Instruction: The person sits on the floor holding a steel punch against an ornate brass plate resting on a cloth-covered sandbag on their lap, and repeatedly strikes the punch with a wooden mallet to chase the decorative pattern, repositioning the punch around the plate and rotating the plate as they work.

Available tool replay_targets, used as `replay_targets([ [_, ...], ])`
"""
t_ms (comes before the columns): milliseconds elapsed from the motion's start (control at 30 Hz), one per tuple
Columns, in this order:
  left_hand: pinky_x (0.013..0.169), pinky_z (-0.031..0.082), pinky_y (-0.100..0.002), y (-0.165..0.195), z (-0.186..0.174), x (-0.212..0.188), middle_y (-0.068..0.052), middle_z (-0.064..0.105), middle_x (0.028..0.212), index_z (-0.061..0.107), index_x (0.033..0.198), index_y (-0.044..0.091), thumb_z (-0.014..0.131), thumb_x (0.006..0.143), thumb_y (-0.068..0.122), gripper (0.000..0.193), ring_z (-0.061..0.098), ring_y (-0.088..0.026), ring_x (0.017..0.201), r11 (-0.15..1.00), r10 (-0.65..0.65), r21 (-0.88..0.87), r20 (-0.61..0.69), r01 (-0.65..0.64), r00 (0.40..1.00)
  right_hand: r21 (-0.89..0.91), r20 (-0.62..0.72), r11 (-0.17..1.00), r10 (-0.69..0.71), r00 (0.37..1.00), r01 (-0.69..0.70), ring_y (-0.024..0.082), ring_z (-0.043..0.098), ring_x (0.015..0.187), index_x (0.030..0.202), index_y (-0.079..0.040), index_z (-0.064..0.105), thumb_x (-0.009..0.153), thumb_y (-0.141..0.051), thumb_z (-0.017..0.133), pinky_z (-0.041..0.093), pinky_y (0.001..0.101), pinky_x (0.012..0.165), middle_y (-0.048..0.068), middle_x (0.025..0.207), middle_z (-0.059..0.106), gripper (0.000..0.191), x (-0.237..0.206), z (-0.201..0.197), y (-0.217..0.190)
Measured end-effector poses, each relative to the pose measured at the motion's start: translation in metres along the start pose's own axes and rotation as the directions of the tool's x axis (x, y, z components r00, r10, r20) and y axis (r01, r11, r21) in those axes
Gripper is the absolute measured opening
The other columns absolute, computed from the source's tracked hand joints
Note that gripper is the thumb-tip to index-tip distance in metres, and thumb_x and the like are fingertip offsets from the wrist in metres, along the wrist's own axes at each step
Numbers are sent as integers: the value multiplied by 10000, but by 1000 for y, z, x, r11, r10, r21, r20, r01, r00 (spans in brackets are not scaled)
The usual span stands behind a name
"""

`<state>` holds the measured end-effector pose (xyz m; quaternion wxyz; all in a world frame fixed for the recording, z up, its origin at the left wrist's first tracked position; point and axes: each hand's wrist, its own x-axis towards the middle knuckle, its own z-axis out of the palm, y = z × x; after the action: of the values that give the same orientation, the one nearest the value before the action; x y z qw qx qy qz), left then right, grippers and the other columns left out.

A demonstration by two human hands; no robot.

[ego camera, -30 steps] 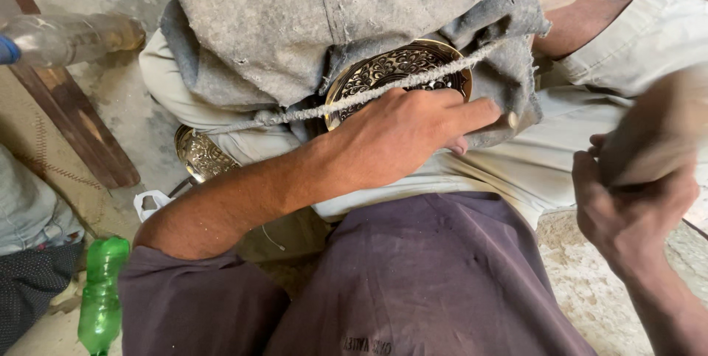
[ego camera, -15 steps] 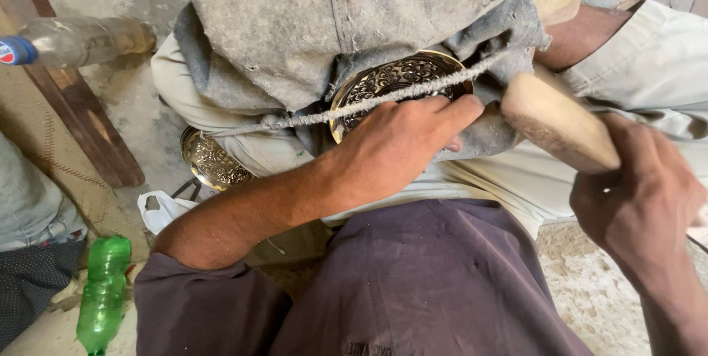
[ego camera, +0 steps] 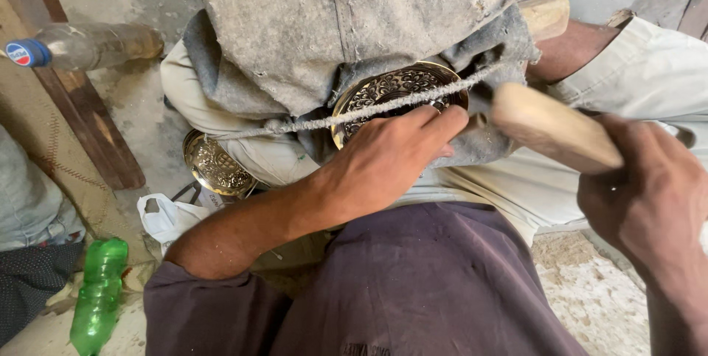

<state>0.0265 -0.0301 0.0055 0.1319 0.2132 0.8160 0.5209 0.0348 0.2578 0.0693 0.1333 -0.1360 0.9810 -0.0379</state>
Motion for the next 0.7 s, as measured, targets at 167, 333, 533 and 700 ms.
replay_targets([
  [167,694,640,-275,29,-41,-50,-120,693,1086,542,1149,47,738,1026,170,262,731,-152,842,1000,2,0,-371,-2,929,694,98,659,311,945,-289,211,710,901,1270,69,526,879,-81,712,611,339,820,171,1049,698,458,-4,-14,-16],
  [333,609,603,-267,29,-49,-94,-100,739,1043,585,1129,-3,707,995,103,210,740,-142,754,897,-405,-35,-463,440,789,670,38,720,209,977,-181,306,718,872,1211,22,562,811,-146,804,579,435,785,212,1027,716,497,10,10,-71],
  [533,562,552,-229,13,-30,-103,-64,704,891,571,1187,-3,659,1016,128,233,728,-111,722,880,-471,-339,-542,331,696,510,-103,856,153,983,-80,435,711,854,1123,-28,610,814,-185,831,545,496,718,246,925,724,411,42,13,-107],
  [700,567,557,-231,28,-36,-103,-58,719,922,609,1211,3,674,1024,153,248,729,-103,726,920,-386,-310,-610,240,692,454,-284,885,36,958,102,440,707,823,1160,-23,621,888,-202,838,544,496,720,249,935,721,391,73,-13,-124],
])
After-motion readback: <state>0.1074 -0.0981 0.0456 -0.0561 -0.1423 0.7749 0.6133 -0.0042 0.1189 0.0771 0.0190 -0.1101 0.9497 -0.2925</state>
